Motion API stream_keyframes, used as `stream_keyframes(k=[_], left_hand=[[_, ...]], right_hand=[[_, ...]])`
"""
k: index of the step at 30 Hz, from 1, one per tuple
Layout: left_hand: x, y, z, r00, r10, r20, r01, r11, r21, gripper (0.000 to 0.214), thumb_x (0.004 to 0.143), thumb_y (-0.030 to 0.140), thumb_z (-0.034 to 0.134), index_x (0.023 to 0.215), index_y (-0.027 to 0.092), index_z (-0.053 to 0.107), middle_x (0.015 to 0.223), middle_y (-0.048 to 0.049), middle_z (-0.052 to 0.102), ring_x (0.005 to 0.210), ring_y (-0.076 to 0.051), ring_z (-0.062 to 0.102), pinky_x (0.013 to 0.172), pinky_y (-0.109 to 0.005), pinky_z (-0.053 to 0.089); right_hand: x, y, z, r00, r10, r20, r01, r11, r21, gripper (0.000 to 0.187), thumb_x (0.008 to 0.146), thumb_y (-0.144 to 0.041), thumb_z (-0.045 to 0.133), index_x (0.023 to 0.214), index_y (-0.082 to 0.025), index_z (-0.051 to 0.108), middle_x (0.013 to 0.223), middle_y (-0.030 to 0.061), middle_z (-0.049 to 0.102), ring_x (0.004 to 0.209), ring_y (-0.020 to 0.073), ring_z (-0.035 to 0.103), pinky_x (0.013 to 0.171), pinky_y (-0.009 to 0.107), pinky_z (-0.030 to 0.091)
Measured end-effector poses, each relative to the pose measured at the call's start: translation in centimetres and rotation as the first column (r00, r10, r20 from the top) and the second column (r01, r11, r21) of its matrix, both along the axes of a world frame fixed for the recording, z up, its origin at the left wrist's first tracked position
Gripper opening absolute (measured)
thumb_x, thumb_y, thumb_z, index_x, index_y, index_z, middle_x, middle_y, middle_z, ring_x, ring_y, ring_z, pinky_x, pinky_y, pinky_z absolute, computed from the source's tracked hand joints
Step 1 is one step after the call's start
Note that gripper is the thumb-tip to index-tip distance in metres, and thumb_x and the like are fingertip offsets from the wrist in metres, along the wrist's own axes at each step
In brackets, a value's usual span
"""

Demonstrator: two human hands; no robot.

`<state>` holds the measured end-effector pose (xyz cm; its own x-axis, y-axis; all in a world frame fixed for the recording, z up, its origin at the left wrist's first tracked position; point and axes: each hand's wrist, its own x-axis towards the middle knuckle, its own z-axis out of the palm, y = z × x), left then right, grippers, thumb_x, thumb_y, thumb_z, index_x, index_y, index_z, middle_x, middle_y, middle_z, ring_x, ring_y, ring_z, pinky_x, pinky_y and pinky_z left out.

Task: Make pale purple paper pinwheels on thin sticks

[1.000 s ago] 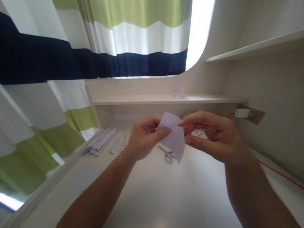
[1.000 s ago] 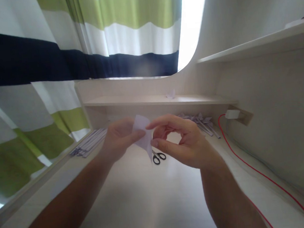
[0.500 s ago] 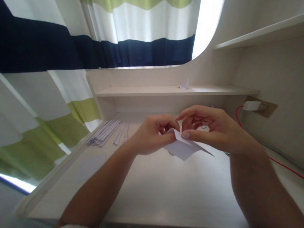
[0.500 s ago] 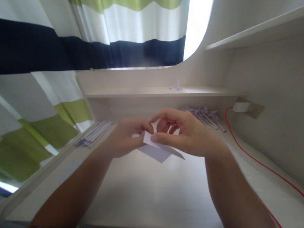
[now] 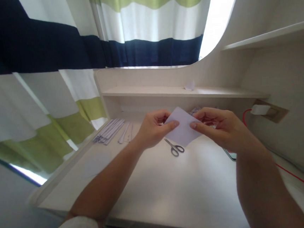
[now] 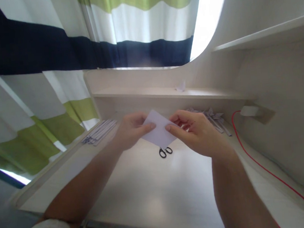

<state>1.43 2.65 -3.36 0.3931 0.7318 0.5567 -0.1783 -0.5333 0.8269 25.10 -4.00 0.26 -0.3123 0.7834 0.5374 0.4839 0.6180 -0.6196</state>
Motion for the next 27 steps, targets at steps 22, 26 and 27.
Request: stream_keyframes(k=[22,26,27], left_hand=[[2.2,2.0,-0.8,0.982,0.109,0.154,-0.091,0.989,-0.116,0.021,0.082,0.035,0.085,0.083,0.017,0.074,0.072,-0.0004,0.070,0.064,-0.010,0.060,0.061,-0.024,0.048],[2.5,2.9,-0.3,0.980,0.091,0.174,-0.062,0.984,-0.167,0.026,0.081,0.039,0.085,0.086,0.017,0.074,0.074,-0.0018,0.071,0.065,-0.011,0.062,0.058,-0.023,0.049],[2.5,3.2,-0.2,0.981,0.086,0.173,-0.053,0.981,-0.188,0.027,0.081,0.040,0.085,0.087,0.017,0.074,0.075,-0.0022,0.072,0.064,-0.011,0.063,0.056,-0.023,0.049]], right_hand=[[2.2,5.4,-1.7,0.837,-0.336,-0.433,0.302,0.942,-0.146,0.022,0.077,-0.039,0.093,0.080,-0.023,0.077,0.074,0.0015,0.074,0.059,0.0143,0.061,0.054,0.028,0.049],[1.8,5.4,-1.8,0.805,-0.357,-0.474,0.314,0.934,-0.171,0.027,0.076,-0.041,0.094,0.083,-0.022,0.077,0.074,0.0011,0.074,0.059,0.0144,0.063,0.051,0.027,0.053],[1.5,5.4,-1.9,0.788,-0.364,-0.496,0.321,0.931,-0.173,0.027,0.076,-0.042,0.094,0.083,-0.022,0.076,0.074,0.0009,0.074,0.059,0.0150,0.063,0.051,0.027,0.054]])
